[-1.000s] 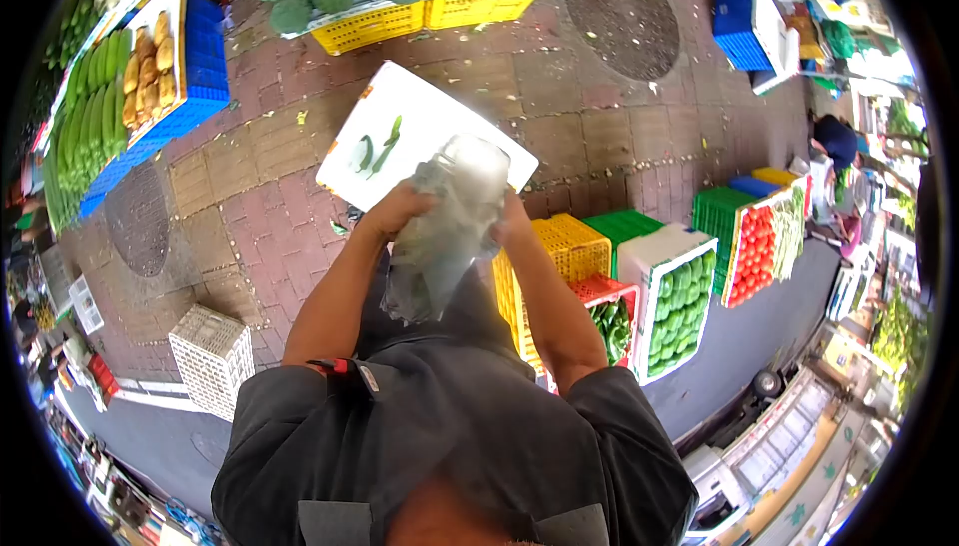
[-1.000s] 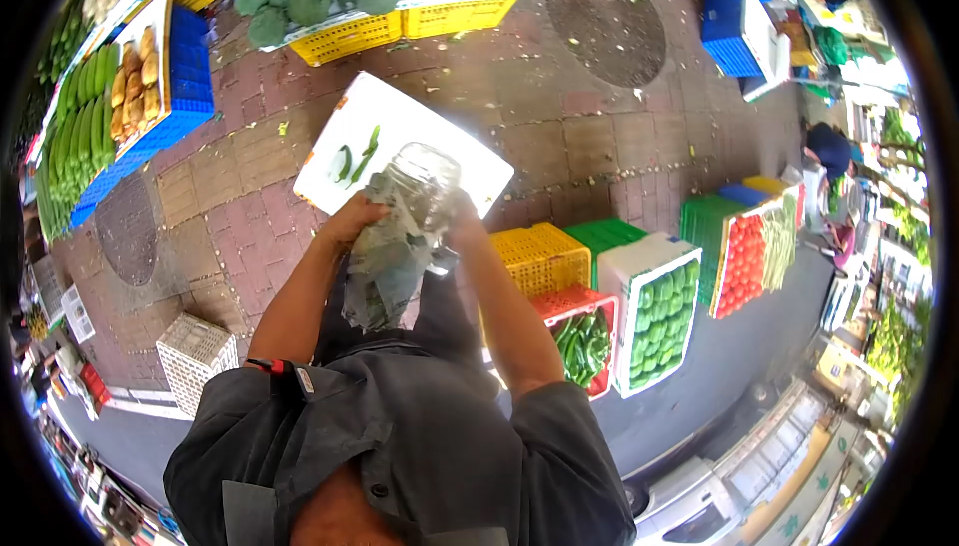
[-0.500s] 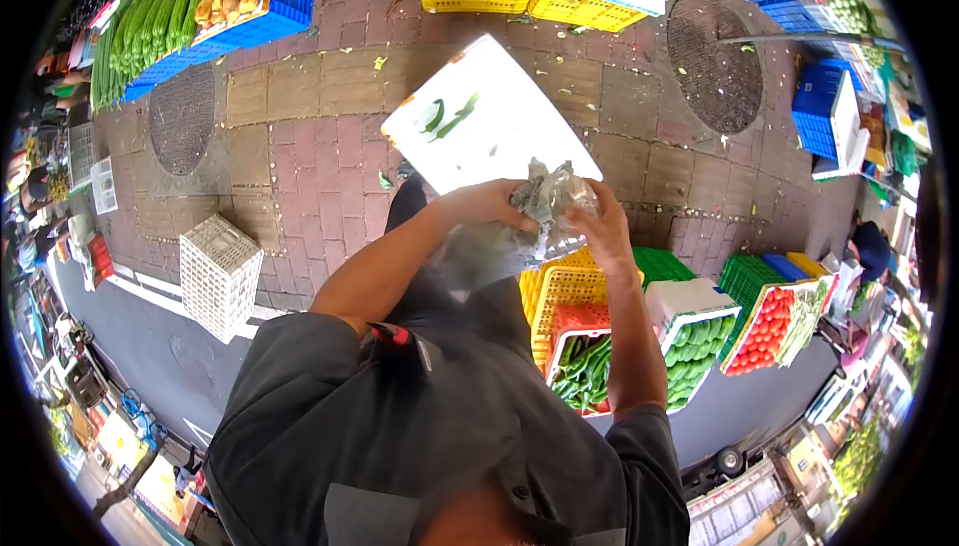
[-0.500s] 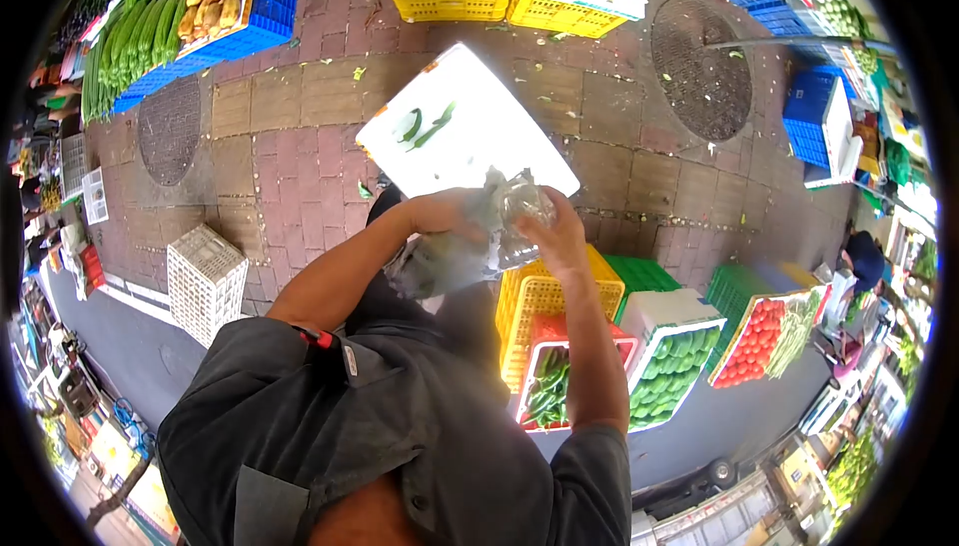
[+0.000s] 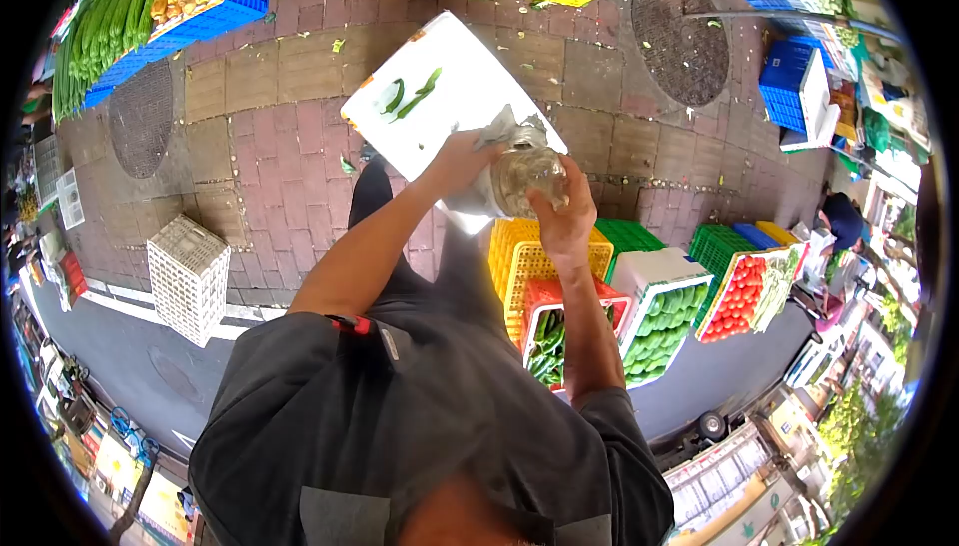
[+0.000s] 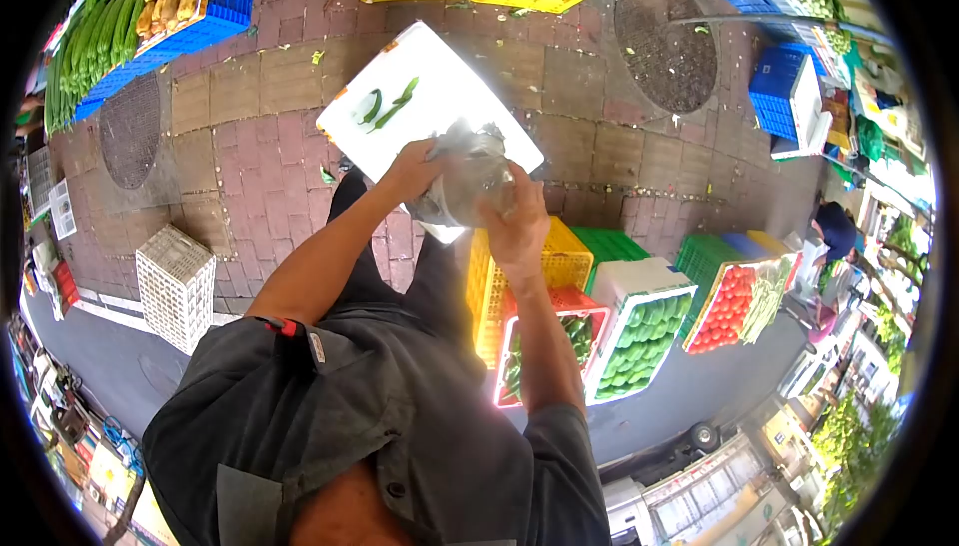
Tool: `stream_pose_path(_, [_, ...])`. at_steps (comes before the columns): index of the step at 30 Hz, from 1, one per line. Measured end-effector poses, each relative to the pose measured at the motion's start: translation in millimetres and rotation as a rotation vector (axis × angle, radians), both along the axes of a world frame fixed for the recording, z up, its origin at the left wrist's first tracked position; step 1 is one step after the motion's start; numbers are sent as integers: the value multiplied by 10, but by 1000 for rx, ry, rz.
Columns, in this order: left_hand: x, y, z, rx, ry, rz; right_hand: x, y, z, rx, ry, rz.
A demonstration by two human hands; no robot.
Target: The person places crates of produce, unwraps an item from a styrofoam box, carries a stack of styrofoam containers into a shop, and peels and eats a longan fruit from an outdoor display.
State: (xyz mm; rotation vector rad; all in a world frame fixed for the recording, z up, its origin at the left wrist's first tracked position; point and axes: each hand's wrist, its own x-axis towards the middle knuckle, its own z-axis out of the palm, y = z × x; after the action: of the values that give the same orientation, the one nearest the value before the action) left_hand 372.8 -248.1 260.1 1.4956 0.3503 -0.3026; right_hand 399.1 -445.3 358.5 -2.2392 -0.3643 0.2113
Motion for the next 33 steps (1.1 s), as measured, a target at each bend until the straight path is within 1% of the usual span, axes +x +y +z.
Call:
stream_pose_path(1, [6, 17, -64, 95, 18, -14, -8, -9, 14, -1, -9, -10])
stream_pose_path(4, [-27, 25, -141, 401, -66, -17, -42, -41, 52, 17, -37, -73])
stream_pose_path(5, [-80, 38, -327, 431, -106, -8, -65, -55, 61, 34, -42, -117])
stream_pose_path(7, [-211, 87, -365, 394, -68, 118, -93, -81, 68, 100, -23, -213])
stream_pose_path(9, [-190, 117, -474, 443, 54, 67, -127, -90, 55, 200, 23, -334])
stream_pose_path(10, [-214, 94, -511, 461, 120, 41, -140, -68, 112, 280, 69, -341])
stream_pose_path(13, [-217, 47, -465, 161, -3, 85, -145, -151, 147, 96, 21, -270])
stream_pose_path(14, [-201, 58, -443, 223, -54, 18, -132, -202, 66, 76, -3, -259])
stream_pose_path(16, [-131, 58, -184, 26, -73, 7, -162, -233, -23, 118, 18, -262])
stream_pose_path(17, [-62, 69, -120, -67, -91, 4, -138, -218, -48, 146, 21, -260])
stream_pose_path(18, [-27, 22, -156, -103, -174, 0, -143, -147, 68, 132, 79, -278])
stream_pose_path(21, [-29, -8, -234, 447, -395, -463, -143, -177, -23, 135, 57, -269])
stream_pose_path(22, [-77, 12, -220, 538, -529, -473, -130, -124, 82, 126, 57, -284])
stream_pose_path(23, [-127, 32, -206, 637, -662, -469, -135, -124, 65, 229, 114, -317])
stream_pose_path(25, [-179, 95, -98, 444, -310, -434, -84, -160, 26, 435, 211, -385])
stream_pose_path(26, [-203, 145, -50, 452, -316, -439, -37, -184, 88, 383, 215, -406])
stream_pose_path(29, [-323, 232, -268, 389, -271, -357, 1, -460, -134, 683, 248, -431])
stream_pose_path(30, [-377, 251, -337, 412, -278, -346, -11, -453, -115, 843, 260, -475])
stream_pose_path(31, [-387, 236, -390, 435, -287, -332, -11, -398, 13, 549, 189, -481])
stream_pose_path(32, [-390, 235, -443, 452, -303, -321, -11, -471, -30, 518, 193, -462])
stream_pose_path(33, [-428, 278, -454, 421, -195, -319, -11, -605, -78, 480, 192, -450])
